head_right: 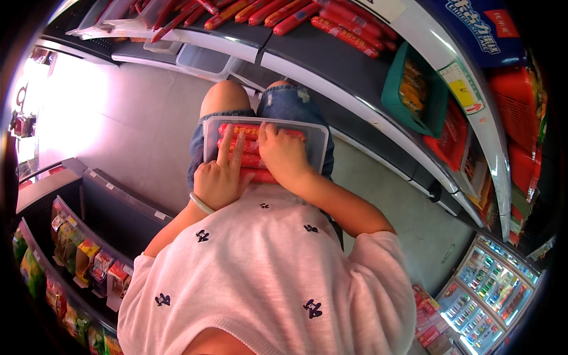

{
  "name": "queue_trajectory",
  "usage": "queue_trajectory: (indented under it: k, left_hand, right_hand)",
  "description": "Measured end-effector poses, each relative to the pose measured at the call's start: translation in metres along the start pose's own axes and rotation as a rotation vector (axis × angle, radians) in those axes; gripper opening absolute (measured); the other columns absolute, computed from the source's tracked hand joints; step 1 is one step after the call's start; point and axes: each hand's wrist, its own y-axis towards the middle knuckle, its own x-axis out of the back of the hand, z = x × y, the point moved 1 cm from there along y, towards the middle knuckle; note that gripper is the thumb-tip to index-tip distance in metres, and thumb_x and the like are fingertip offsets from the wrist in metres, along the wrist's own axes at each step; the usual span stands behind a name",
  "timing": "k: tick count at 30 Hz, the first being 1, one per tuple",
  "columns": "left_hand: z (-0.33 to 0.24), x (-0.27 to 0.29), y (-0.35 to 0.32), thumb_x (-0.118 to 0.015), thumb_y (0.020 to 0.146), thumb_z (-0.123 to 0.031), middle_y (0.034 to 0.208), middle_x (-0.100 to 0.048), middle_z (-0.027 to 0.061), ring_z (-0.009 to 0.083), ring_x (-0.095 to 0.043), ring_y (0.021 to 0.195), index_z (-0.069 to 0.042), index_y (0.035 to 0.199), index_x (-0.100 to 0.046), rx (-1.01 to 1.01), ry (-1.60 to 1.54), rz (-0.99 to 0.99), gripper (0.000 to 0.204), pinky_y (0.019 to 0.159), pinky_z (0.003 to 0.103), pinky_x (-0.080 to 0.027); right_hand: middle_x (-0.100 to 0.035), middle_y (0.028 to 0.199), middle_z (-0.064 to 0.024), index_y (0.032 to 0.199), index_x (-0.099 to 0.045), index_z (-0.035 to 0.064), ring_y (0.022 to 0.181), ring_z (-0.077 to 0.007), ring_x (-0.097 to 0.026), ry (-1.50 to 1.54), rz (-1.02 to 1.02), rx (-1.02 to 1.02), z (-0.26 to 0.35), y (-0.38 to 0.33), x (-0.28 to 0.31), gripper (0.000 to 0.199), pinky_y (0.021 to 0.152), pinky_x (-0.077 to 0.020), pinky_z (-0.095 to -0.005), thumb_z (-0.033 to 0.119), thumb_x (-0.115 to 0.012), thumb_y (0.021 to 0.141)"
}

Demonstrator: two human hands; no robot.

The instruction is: The person sits on the floor in a store aisle and organizes packaged sausages. They transfer red sausage packages from a red basket into a clear plastic container and arrange yellow packages in a green basket.

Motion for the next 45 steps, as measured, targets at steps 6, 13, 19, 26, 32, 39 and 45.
queue_trajectory:
  k: [6,13,19,26,32,39,45]
  left_hand:
    - [-0.002,-0.013,0.006,-0.067,0.079,-0.052,0.152,-0.036,0.0151,0.0189,-0.067,0.064,-0.002,0.142,-0.042,0.011,0.110,0.216,0.085,0.053,0.032,-0.052]
    - [-0.001,-0.009,0.008,-0.065,0.082,-0.047,0.152,-0.035,0.0158,0.0198,-0.068,0.069,-0.002,0.142,-0.042,-0.022,0.118,0.236,0.079,0.055,0.033,-0.053]
    - [0.005,0.002,0.000,-0.067,0.083,-0.040,0.137,-0.053,0.0111,0.0216,-0.068,0.076,-0.008,0.125,-0.060,-0.050,-0.043,0.101,0.053,0.060,0.033,-0.054]
    - [0.054,0.063,-0.014,-0.063,0.088,-0.026,0.096,-0.068,0.0117,0.0284,-0.067,0.075,-0.009,0.104,-0.070,0.135,-0.663,-0.038,0.024,0.066,0.033,-0.053]
    - [0.094,0.072,-0.048,-0.056,0.095,-0.015,0.089,-0.067,0.0137,0.0218,-0.063,0.078,0.004,0.097,-0.067,0.408,-0.771,-0.028,0.022,0.073,0.029,-0.048]
    - [0.078,0.069,-0.035,-0.065,0.087,-0.019,0.090,-0.068,0.0084,0.0256,-0.067,0.072,-0.008,0.091,-0.070,0.172,-0.540,0.037,0.013,0.063,0.032,-0.052]
    - [0.045,0.043,-0.032,-0.065,0.086,-0.030,0.099,-0.069,-0.0001,0.0208,-0.067,0.073,-0.015,0.099,-0.072,-0.145,-0.417,0.092,0.021,0.063,0.033,-0.054]
  right_hand:
    - [-0.064,0.083,-0.0077,0.104,-0.069,0.0080,0.075,-0.0227,-0.065,0.494,-0.336,-0.013,-0.056,0.038,0.085,0.020,0.064,-0.0511,-0.0322,0.022,-0.060,0.092]
    - [-0.061,0.109,-0.0138,0.107,-0.060,0.0076,0.104,-0.0382,-0.059,-0.018,-0.175,-0.343,-0.259,0.114,-0.018,0.031,0.085,-0.0507,-0.0491,0.032,-0.062,0.088]
    - [-0.058,0.118,-0.0148,0.112,-0.054,0.0063,0.111,-0.0373,-0.058,-0.106,-0.008,-0.325,-0.250,0.118,-0.034,0.042,0.088,-0.0508,-0.0485,0.032,-0.071,0.083]
    - [-0.063,0.109,-0.0157,0.107,-0.055,0.0058,0.101,-0.0355,-0.061,-0.126,-0.124,-0.339,-0.231,0.075,-0.008,0.032,0.082,-0.0512,-0.0461,0.031,-0.065,0.089]
    - [-0.063,0.101,-0.0153,0.112,-0.059,0.0001,0.092,-0.0338,-0.062,0.645,0.058,-0.252,-0.120,0.016,0.108,0.038,0.078,-0.0483,-0.0417,0.028,-0.067,0.087]
    - [-0.063,0.101,-0.0121,0.107,-0.063,0.0058,0.094,-0.0294,-0.062,0.627,0.389,0.237,-0.004,-0.025,0.045,0.034,0.078,-0.0509,-0.0391,0.029,-0.070,0.082]
    - [-0.065,0.097,-0.0109,0.107,-0.064,0.0060,0.090,-0.0292,-0.064,0.652,0.481,0.224,0.004,-0.027,0.046,0.032,0.077,-0.0521,-0.0375,0.028,-0.070,0.084]
